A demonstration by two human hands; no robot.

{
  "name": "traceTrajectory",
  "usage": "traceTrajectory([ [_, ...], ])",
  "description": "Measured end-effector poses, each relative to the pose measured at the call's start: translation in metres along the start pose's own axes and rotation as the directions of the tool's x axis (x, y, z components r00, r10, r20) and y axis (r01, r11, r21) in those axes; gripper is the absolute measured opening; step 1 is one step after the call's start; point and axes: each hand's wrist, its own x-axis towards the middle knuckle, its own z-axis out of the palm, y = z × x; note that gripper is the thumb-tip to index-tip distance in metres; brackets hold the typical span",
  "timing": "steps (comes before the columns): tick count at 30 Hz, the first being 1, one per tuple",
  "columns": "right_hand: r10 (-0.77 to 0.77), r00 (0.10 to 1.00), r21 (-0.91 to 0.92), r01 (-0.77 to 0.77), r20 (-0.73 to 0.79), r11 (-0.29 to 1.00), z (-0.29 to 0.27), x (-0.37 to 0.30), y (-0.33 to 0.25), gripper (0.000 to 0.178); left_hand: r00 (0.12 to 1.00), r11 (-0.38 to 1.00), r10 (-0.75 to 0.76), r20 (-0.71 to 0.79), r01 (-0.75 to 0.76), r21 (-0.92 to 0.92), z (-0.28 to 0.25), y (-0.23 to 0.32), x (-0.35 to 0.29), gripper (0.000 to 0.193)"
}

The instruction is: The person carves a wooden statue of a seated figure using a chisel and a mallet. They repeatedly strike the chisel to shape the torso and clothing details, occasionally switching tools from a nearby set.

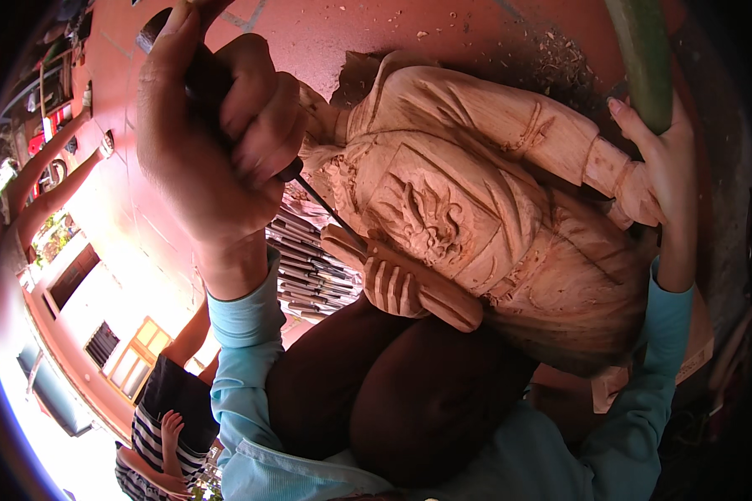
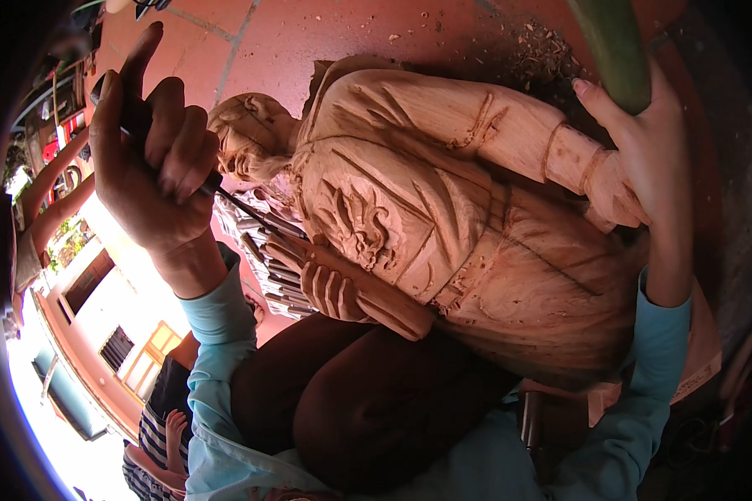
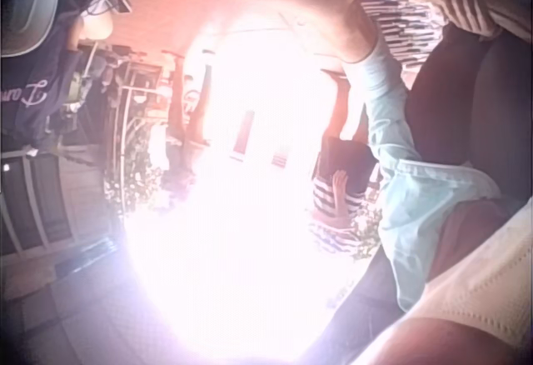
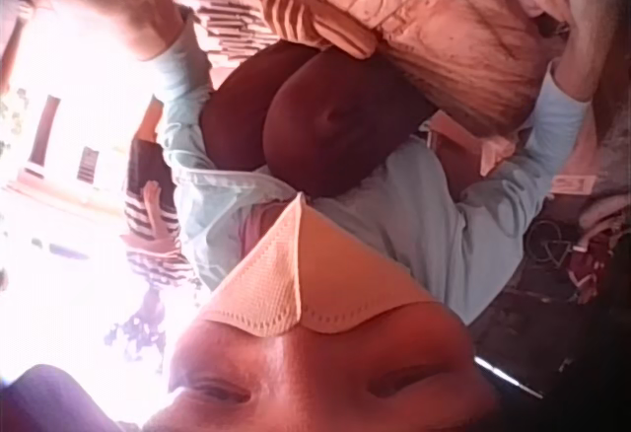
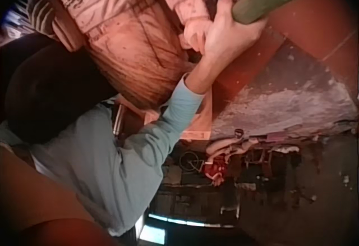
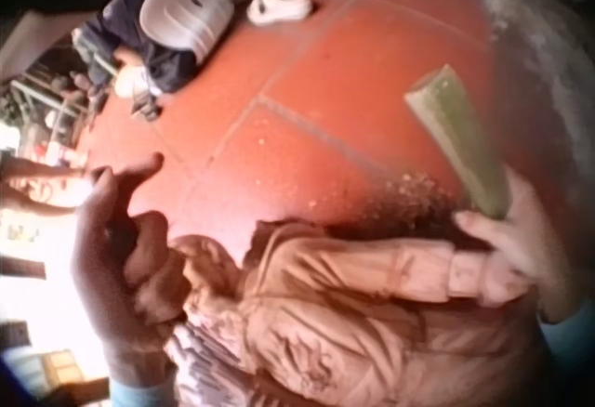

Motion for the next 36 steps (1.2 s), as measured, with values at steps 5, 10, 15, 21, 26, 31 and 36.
traceTrajectory([
  [5, -0.02, 1.0, 0.021, 0.02, -0.006, 1.0, 0.001, 0.001, -0.001, 0.034, 0.996, 0.998, -0.054, 0.07, 0.057, -0.032, -0.013, -0.004, 0.007, 0.049],
  [10, -0.008, 1.0, 0.008, 0.008, -0.019, 1.0, 0.001, 0.002, -0.001, 0.034, 0.972, 0.94, -0.09, 0.216, 0.155, -0.304, -0.038, -0.02, 0.016, 0.048],
  [15, 0.022, 0.999, 0.056, -0.02, -0.024, 0.998, 0.001, 0.004, 0.002, 0.035, 0.934, 0.806, -0.17, 0.315, 0.316, -0.501, -0.056, -0.042, 0.028, 0.046],
  [21, -0.019, 0.999, 0.1, 0.023, -0.047, 0.995, 0.005, 0.005, 0.005, 0.037, 0.977, 0.734, -0.11, 0.183, 0.205, -0.648, -0.054, -0.041, 0.016, 0.037],
  [26, 0.059, 0.998, -0.018, -0.06, -0.011, 0.998, 0.0, 0.005, 0.002, 0.037, 0.996, 0.857, 0.055, 0.066, -0.013, -0.515, -0.061, -0.007, 0.002, 0.035],
  [31, 0.012, 1.0, 0.037, -0.011, -0.018, 0.999, 0.001, 0.007, 0.006, 0.042, 0.992, 0.928, 0.032, 0.123, 0.016, -0.371, -0.059, -0.005, -0.003, 0.038],
  [36, -0.01, 1.0, 0.046, 0.011, -0.021, 0.999, 0.002, 0.006, 0.011, 0.043, 0.992, 0.95, 0.007, 0.127, 0.033, -0.309, -0.046, -0.006, -0.003, 0.039],
])
